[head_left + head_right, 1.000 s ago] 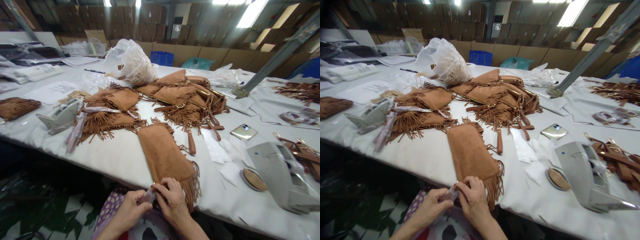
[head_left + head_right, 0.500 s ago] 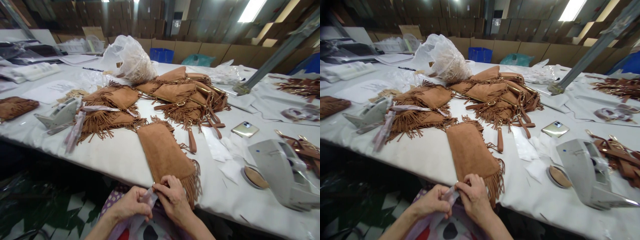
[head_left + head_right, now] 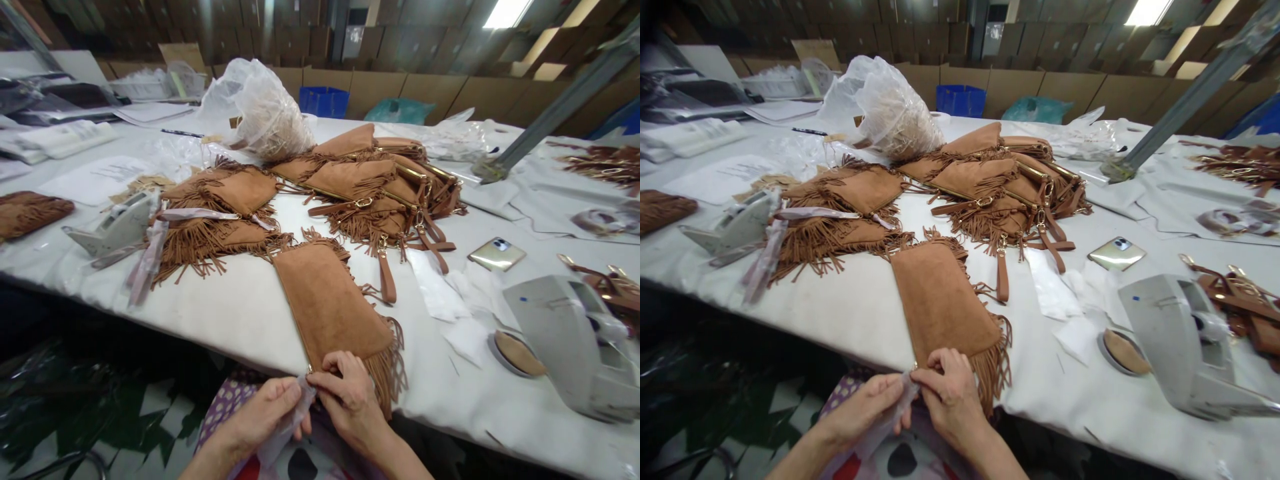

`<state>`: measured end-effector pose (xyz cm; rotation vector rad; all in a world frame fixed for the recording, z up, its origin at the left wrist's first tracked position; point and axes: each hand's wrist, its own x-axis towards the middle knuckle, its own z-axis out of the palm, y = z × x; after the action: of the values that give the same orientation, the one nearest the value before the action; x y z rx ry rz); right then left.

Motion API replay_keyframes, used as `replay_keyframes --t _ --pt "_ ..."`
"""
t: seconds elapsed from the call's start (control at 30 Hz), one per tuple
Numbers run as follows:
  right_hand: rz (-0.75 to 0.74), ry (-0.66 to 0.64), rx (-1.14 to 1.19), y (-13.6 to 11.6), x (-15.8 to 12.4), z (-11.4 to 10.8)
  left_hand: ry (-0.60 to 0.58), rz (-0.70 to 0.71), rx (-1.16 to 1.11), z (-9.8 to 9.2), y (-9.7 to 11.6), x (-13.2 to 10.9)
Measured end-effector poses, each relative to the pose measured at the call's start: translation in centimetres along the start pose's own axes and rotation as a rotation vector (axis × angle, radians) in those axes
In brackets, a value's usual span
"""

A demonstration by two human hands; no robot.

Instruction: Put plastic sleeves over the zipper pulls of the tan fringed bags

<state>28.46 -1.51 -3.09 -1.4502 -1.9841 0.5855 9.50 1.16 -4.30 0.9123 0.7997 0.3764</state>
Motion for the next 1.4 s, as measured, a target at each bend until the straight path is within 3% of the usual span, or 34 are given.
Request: replay_keyframes --t 0.13,0.3,0.4,0.67,0.93,1.13,1.4 --pt "-0.015 -0.007 0.040 0.1 0.1 -0.2 0.119 0.047 0.233 0.8 0.4 0.7" --pt "0.022 -0.030 0.133 0.0 0.4 -0.8 0.372 0.101 0.816 2.2 2.3 0.8" --pt "0.075 -0.048 0.154 -0.3 0.5 -1.3 0.465 0.132 1.004 2.6 3.7 0.7" --pt "0.206 -0.081 0.073 -1.0 1.4 -1.0 0.546 0.100 0.642 1.4 3.5 1.5" --pt "0.262 -0.221 0.133 -1.3 3.5 -2.3 0.502 0.193 0.829 2.2 4.8 0.9" --pt "0.204 -0.349 0.038 -1.3 4.7 -2.8 0.401 0.236 0.755 2.0 5.4 0.5" --pt "0.296 -0.344 0.071 -1.5 5.4 -2.3 0.377 0.215 0.641 1.5 5.3 0.5"
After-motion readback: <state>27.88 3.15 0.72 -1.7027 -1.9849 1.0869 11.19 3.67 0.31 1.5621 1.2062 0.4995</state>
